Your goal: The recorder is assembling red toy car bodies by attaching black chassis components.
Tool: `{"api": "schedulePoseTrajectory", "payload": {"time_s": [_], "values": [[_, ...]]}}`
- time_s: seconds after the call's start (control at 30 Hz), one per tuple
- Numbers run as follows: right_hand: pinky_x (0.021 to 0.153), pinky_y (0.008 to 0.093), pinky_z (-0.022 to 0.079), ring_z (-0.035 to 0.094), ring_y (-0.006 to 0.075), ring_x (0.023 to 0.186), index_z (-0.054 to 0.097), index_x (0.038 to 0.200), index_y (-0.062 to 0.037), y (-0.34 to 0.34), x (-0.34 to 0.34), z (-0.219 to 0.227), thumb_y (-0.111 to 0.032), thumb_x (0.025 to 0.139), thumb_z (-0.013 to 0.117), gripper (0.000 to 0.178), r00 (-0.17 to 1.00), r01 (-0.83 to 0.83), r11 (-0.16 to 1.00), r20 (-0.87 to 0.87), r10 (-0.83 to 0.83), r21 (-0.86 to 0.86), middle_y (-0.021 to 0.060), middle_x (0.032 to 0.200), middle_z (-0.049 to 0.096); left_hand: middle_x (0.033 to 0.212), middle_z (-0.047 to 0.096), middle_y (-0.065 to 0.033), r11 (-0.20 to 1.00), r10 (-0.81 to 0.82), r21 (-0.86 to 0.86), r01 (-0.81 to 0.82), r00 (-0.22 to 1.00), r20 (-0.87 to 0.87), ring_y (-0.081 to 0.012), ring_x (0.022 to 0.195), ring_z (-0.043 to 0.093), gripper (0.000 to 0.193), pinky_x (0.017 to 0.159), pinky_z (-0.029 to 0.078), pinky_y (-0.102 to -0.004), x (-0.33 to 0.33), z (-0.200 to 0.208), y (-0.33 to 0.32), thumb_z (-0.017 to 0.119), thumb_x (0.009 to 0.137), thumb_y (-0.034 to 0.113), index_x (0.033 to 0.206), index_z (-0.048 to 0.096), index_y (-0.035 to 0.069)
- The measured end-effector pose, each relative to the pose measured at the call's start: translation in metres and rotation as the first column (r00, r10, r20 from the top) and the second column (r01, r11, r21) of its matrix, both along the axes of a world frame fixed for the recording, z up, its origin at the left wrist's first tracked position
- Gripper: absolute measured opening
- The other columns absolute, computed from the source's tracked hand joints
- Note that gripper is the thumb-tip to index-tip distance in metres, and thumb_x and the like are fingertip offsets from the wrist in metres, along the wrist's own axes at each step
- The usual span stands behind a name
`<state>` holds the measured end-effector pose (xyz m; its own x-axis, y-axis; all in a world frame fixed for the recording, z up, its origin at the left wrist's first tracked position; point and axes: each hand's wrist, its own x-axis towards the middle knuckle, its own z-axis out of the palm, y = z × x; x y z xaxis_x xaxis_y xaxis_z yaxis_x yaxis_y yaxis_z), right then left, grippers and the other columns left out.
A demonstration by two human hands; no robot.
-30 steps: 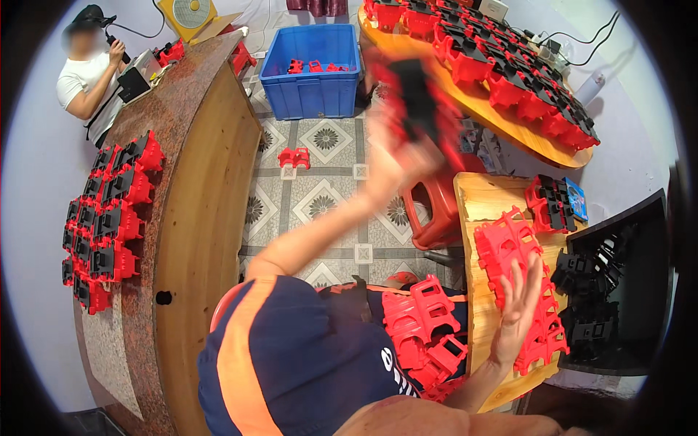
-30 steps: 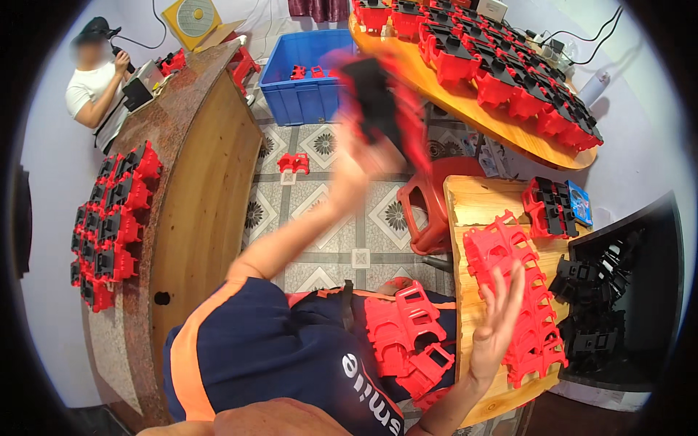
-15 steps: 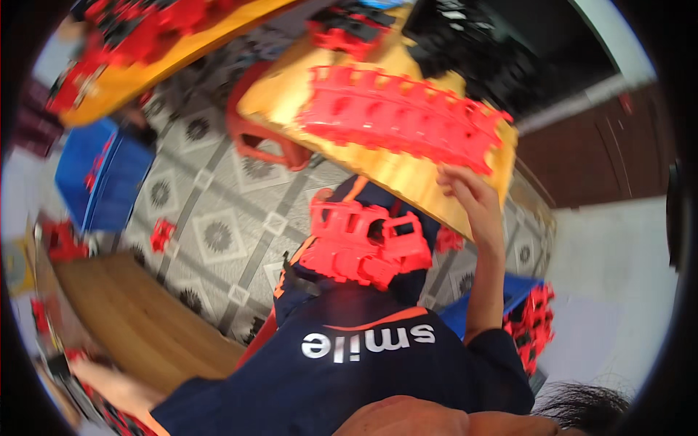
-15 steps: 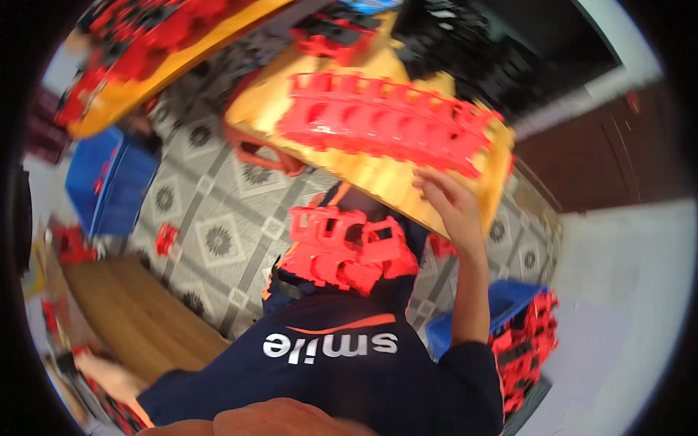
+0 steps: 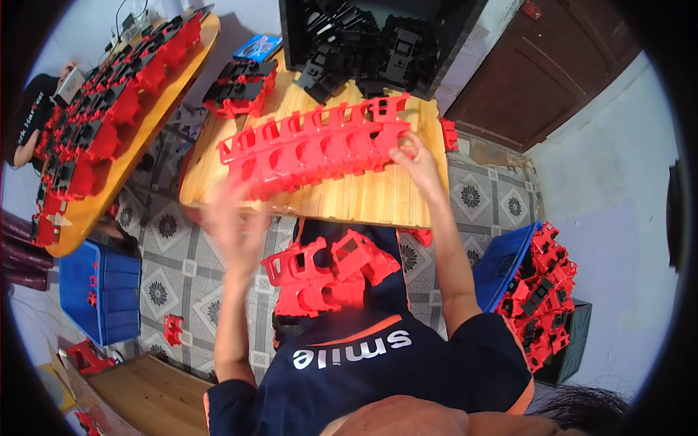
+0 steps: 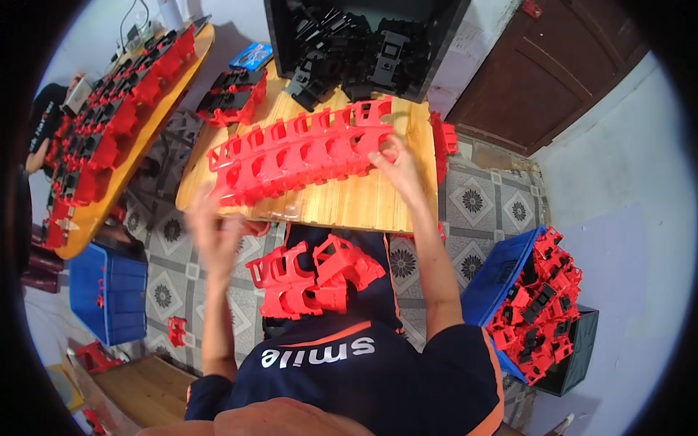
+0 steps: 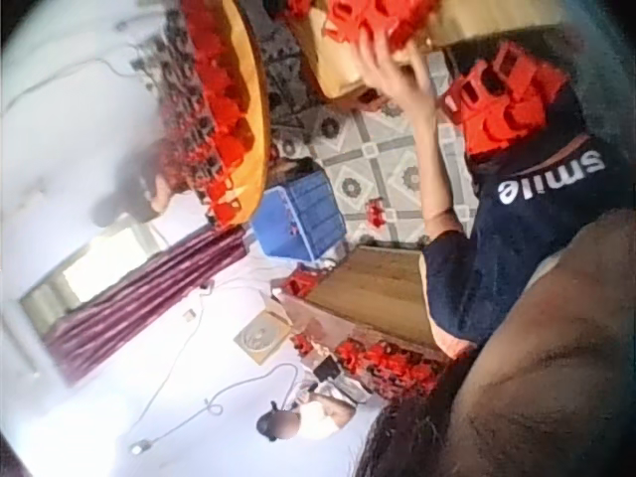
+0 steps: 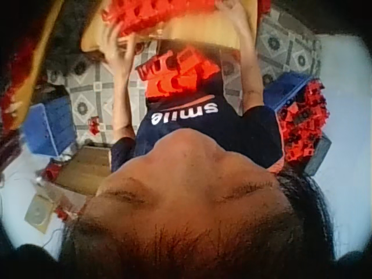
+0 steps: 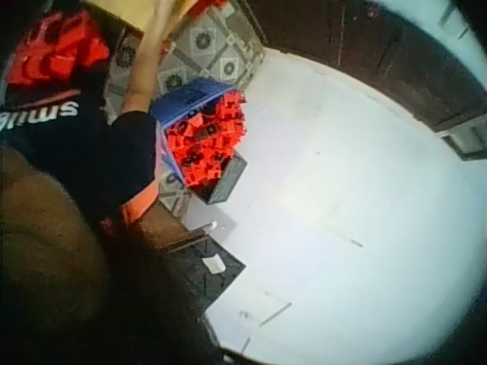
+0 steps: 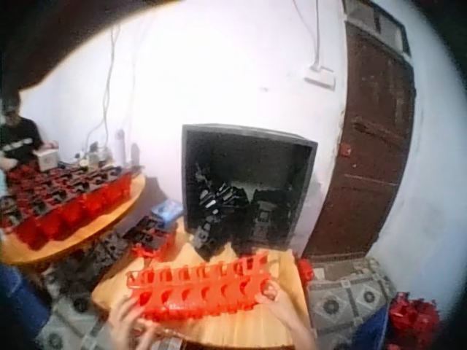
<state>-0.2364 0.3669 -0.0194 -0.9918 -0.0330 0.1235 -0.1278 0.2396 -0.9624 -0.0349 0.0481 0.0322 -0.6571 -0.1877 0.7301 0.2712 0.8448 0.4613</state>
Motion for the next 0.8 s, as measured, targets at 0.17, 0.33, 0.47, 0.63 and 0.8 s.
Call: {"api": "schedulePoseTrajectory", "payload": {"time_s": [0.17, 0.33, 0.47, 0.63, 0.8], "values": [[0.083, 0.0253, 0.049, 0.062, 0.0114, 0.093, 0.066, 0.112, 0.004, 0.021, 0.007, -0.004, -0.01, 0.093, 0.065, 0.024, 0.996, -0.037, 0.968, -0.086, 0.016, -0.247, 0.006, 0.1, 0.069, 0.147, 0.042, -0.0094, 0.844, -0.269, -0.422, 0.331, 0.942, 0.2, -0.0362, 0.136, 0.035, 0.065, 0.11, 0.027, -0.0524, -0.12, -0.035, 0.086, 0.073, 0.08, 0.032, 0.14, 0.05, 0.02], [0.084, 0.0273, 0.05, 0.063, 0.0111, 0.092, 0.07, 0.103, 0.0012, 0.022, 0.051, 0.051, -0.01, 0.092, 0.065, 0.016, 0.961, 0.108, 0.994, -0.255, -0.11, -0.025, 0.0052, 0.097, 0.07, 0.145, 0.041, -0.0195, 0.873, -0.473, 0.208, 0.442, 0.871, 0.131, -0.0342, 0.131, 0.042, 0.086, 0.107, 0.035, -0.0467, -0.12, -0.007, 0.116, 0.073, 0.084, 0.033, 0.152, 0.024, 0.012], [0.086, 0.0339, 0.051, 0.066, 0.0163, 0.093, 0.072, 0.102, 0.0, 0.01, 0.04, 0.073, -0.012, 0.087, 0.069, 0.019, 0.531, 0.043, 0.817, -0.706, 0.468, 0.575, 0.0079, 0.098, 0.072, 0.137, 0.045, -0.02, 0.14, -0.579, 0.931, 0.338, 0.791, -0.2, -0.0262, 0.121, 0.05, 0.107, 0.101, 0.043, -0.0406, -0.136, 0.019, 0.146, 0.078, 0.082, 0.018, 0.154, -0.001, 0.009], [0.081, 0.0311, 0.051, 0.066, 0.0162, 0.087, 0.071, 0.102, -0.0018, -0.001, -0.056, 0.108, -0.007, 0.087, 0.066, 0.017, 0.852, -0.404, 0.913, -0.388, 0.353, -0.057, 0.0055, 0.095, 0.071, 0.135, 0.047, -0.0152, -0.019, -0.497, 0.978, 0.209, 0.847, -0.191, -0.0232, 0.12, 0.051, 0.105, 0.101, 0.044, -0.0392, -0.162, 0.009, 0.124, 0.077, 0.082, 0.014, 0.154, 0.001, 0.013], [0.071, 0.0378, 0.053, 0.065, 0.0269, 0.083, 0.066, 0.104, -0.0053, -0.008, -0.206, 0.058, -0.008, 0.081, 0.068, 0.023, 0.683, 0.429, 0.779, -0.728, 0.052, 0.458, 0.0118, 0.093, 0.061, 0.141, 0.046, -0.0136, -0.33, -0.526, 0.905, 0.268, 0.744, -0.412, -0.0253, 0.124, 0.051, 0.101, 0.103, 0.044, -0.0465, -0.167, 0.002, 0.12, 0.073, 0.086, 0.018, 0.154, -0.001, 0.015]]}}
